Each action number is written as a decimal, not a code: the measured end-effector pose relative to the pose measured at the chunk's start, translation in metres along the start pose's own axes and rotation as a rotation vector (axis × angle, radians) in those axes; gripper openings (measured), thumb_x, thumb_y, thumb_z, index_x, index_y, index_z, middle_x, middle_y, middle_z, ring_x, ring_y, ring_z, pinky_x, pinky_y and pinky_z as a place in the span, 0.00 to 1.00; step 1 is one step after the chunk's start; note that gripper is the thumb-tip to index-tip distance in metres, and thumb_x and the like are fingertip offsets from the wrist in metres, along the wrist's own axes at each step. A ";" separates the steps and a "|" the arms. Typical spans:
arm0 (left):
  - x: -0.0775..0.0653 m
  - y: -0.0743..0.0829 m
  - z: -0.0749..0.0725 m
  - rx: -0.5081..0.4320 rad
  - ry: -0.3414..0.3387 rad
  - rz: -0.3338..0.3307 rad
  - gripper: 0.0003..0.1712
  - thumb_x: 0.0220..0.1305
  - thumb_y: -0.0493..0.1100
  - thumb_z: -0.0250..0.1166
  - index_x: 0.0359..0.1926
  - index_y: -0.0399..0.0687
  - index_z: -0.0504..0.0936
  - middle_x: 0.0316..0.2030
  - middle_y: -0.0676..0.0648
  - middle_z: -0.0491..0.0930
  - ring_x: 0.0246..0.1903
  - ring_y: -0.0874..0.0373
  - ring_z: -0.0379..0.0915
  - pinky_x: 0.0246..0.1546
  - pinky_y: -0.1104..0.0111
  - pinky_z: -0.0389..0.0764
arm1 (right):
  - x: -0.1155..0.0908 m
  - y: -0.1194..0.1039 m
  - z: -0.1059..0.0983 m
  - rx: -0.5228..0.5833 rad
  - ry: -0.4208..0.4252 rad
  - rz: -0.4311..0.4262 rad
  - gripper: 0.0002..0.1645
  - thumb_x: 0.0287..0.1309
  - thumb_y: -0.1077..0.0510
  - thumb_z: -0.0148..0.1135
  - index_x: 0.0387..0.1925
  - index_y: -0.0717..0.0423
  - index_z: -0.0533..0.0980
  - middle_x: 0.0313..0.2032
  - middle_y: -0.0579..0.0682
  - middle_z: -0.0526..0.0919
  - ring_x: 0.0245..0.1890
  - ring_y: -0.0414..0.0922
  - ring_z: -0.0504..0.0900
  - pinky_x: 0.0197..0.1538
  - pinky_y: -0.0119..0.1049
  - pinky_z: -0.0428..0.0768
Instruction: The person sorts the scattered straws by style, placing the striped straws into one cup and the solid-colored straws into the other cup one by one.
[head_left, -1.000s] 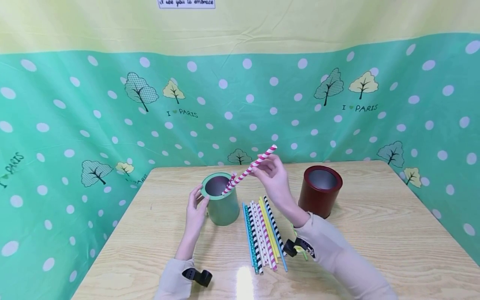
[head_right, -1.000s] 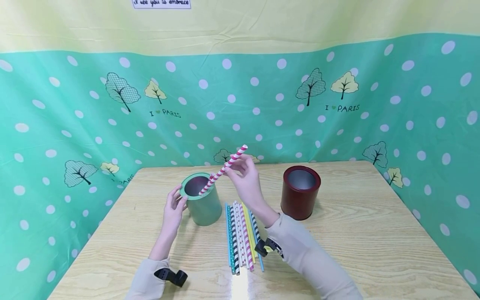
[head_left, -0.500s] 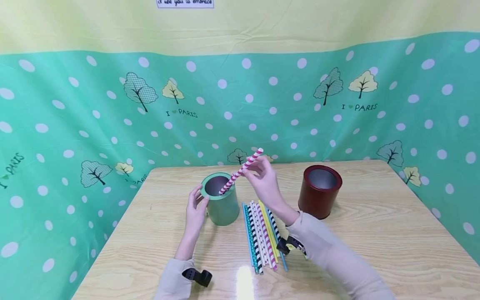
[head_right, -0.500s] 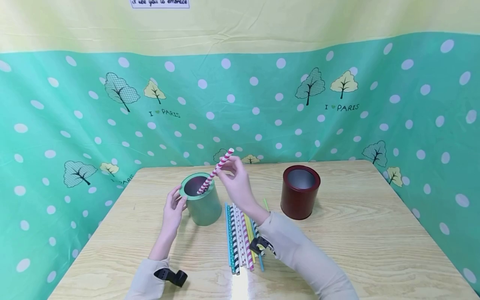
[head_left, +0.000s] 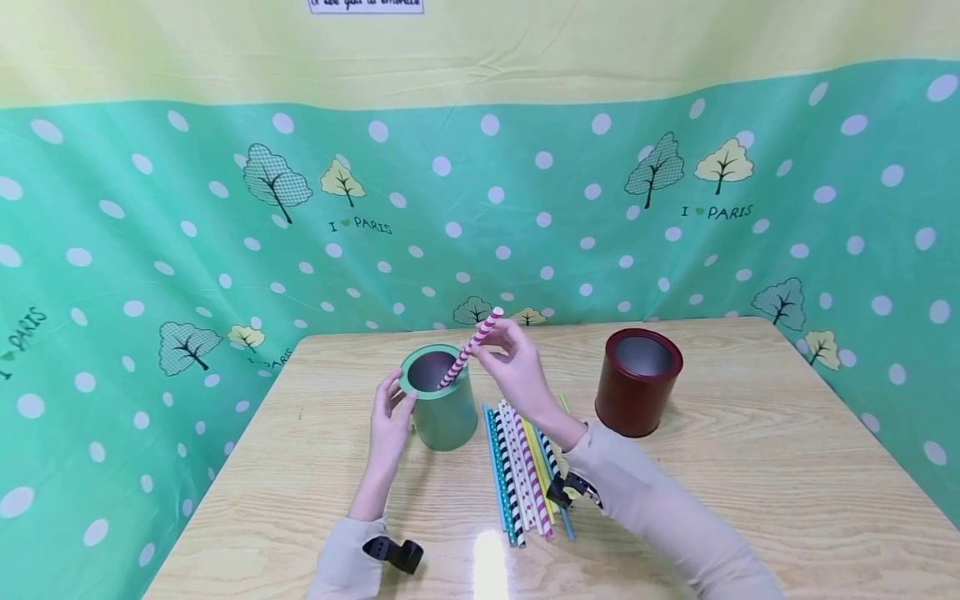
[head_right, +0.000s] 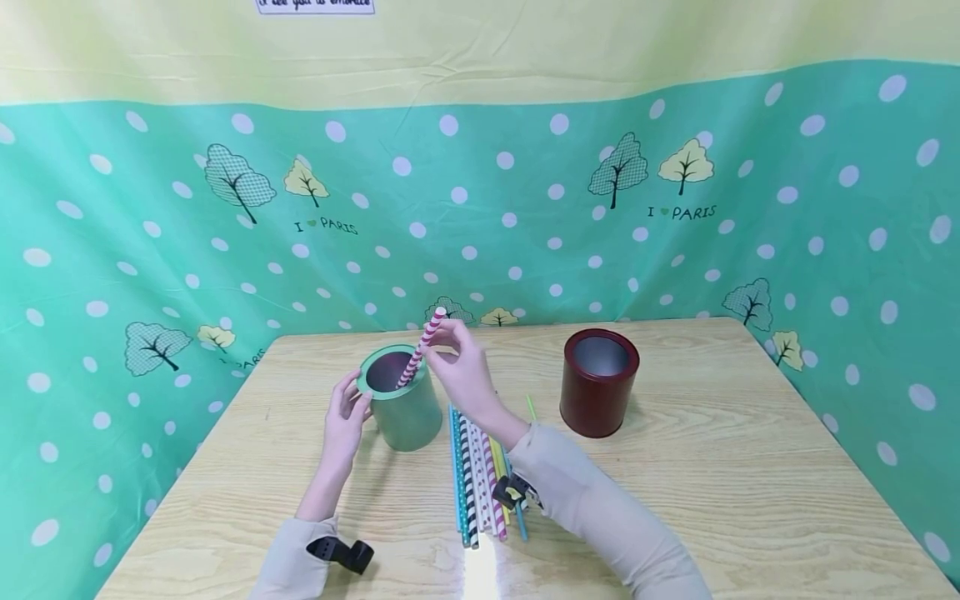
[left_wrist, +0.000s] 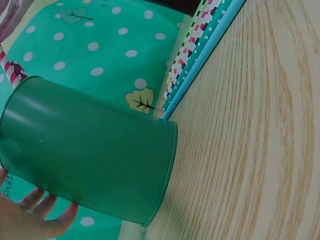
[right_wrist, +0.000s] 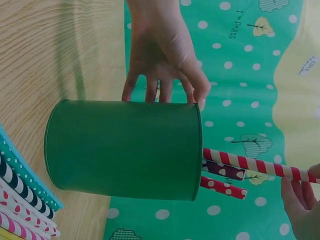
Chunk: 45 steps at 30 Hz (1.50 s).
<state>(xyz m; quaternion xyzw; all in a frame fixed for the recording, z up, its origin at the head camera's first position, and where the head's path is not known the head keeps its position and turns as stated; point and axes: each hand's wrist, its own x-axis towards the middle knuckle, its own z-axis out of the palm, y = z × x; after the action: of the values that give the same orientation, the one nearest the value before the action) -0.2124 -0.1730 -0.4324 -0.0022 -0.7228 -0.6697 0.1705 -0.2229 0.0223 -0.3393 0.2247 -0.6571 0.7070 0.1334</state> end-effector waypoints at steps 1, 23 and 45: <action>0.000 0.000 0.000 0.000 -0.001 0.002 0.26 0.61 0.36 0.54 0.60 0.43 0.61 0.55 0.38 0.66 0.53 0.49 0.62 0.46 0.77 0.68 | 0.000 0.001 0.000 -0.003 -0.002 -0.001 0.16 0.49 0.71 0.58 0.43 0.66 0.68 0.40 0.63 0.75 0.42 0.47 0.76 0.45 0.33 0.76; -0.004 0.011 0.000 -0.001 -0.023 -0.035 0.26 0.62 0.36 0.53 0.61 0.42 0.60 0.57 0.38 0.65 0.54 0.48 0.61 0.46 0.76 0.68 | -0.014 -0.005 -0.024 -0.143 -0.130 0.166 0.16 0.51 0.69 0.57 0.43 0.72 0.70 0.40 0.65 0.76 0.42 0.56 0.75 0.46 0.36 0.76; -0.009 0.026 0.002 0.000 -0.026 -0.017 0.26 0.62 0.35 0.53 0.61 0.39 0.59 0.56 0.34 0.64 0.54 0.45 0.60 0.46 0.77 0.68 | -0.024 0.049 -0.067 -0.411 -0.306 0.333 0.14 0.53 0.64 0.57 0.43 0.64 0.73 0.38 0.56 0.78 0.38 0.48 0.77 0.40 0.35 0.77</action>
<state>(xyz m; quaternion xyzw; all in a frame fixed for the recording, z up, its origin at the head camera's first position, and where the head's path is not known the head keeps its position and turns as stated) -0.1983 -0.1663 -0.4101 -0.0048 -0.7250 -0.6710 0.1553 -0.2357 0.0865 -0.3958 0.1862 -0.8267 0.5293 -0.0420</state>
